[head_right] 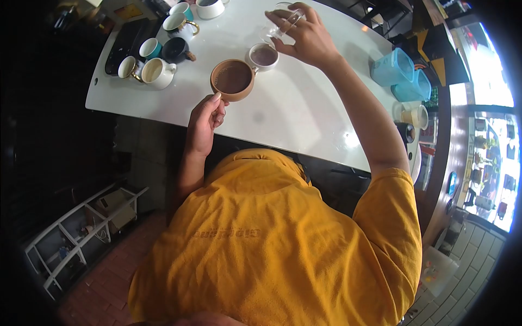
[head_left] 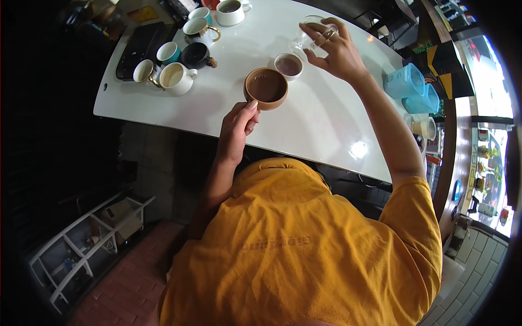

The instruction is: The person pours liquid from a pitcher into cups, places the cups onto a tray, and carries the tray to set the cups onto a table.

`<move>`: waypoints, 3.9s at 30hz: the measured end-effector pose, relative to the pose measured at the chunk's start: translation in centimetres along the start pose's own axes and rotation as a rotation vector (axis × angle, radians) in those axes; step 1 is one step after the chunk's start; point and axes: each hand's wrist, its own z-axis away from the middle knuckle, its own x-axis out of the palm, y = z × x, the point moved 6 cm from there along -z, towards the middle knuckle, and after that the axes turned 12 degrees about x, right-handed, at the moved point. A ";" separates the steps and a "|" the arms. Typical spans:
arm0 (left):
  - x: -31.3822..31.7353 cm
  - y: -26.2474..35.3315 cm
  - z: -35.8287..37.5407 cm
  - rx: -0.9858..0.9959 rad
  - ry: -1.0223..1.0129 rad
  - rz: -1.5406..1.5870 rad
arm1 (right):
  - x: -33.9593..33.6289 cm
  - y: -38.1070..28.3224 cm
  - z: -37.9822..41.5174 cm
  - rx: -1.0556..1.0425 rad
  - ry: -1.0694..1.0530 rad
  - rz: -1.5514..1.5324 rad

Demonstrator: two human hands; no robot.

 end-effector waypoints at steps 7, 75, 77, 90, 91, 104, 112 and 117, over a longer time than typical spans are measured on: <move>2.7 -1.5 -0.8 -0.061 -0.124 -0.007 | -0.9 8.2 5.6 0.658 0.188 -0.207; 10.5 -13.2 -7.4 -0.156 -0.196 -0.323 | -2.0 16.6 34.3 1.599 0.628 -0.802; 10.1 -13.4 -7.5 -0.167 -0.151 -0.216 | -1.9 16.7 34.5 1.600 0.640 -0.798; 10.1 -12.5 -8.4 -0.143 -0.205 -0.368 | -1.6 16.4 34.1 1.720 0.647 -0.762; 10.1 -12.4 -8.4 -0.143 -0.214 -0.386 | -1.5 16.3 34.1 1.769 0.570 -0.748; 5.6 -9.0 -5.3 -0.030 -0.142 -0.366 | -1.3 10.6 36.1 1.654 0.834 -0.312; -1.7 -5.5 -3.3 0.313 0.060 -0.644 | -0.9 3.6 31.3 1.458 1.021 -0.498; -5.2 -2.7 -1.8 0.490 0.097 -0.724 | 0.1 -0.5 22.6 1.224 0.913 -0.685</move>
